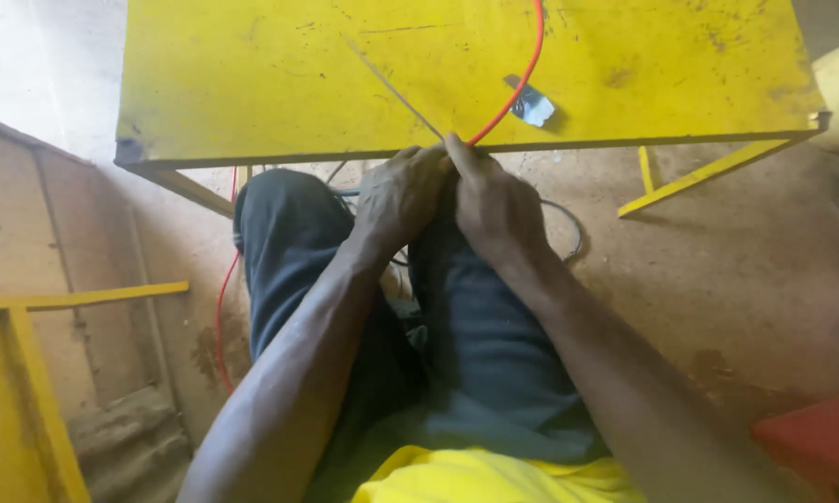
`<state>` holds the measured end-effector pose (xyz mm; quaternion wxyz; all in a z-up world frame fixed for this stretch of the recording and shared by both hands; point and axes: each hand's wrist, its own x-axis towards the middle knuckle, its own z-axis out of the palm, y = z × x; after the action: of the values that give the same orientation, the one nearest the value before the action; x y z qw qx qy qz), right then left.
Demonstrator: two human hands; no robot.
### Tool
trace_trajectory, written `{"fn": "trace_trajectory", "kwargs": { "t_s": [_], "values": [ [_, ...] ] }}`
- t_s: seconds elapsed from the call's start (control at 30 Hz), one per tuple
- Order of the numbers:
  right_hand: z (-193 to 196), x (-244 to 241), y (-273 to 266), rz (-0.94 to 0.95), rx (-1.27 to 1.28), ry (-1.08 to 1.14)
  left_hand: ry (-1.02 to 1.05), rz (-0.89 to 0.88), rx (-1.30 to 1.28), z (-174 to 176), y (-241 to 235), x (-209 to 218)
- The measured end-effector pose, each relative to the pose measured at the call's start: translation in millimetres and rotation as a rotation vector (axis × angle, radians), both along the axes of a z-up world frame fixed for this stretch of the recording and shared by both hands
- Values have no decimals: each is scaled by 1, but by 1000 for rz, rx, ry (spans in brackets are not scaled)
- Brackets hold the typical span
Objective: Preparing and handling electrical cables and wires on a metal workbench using a small blade
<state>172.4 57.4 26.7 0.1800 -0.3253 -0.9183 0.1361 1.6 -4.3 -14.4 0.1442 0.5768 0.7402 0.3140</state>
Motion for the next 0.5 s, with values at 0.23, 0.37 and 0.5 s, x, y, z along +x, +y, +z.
{"fn": "trace_trajectory", "kwargs": {
  "t_s": [0.23, 0.37, 0.5],
  "values": [
    [7, 46, -29, -85, -10, -103, -37, -10, 196, -12, 15, 12],
    [-1, -14, 9, 5, 6, -26, 141, -47, 42, 6, 0, 4],
    [19, 36, -14, -9, -21, -76, 20, 5, 91, -7, 17, 1]
  ]
}}
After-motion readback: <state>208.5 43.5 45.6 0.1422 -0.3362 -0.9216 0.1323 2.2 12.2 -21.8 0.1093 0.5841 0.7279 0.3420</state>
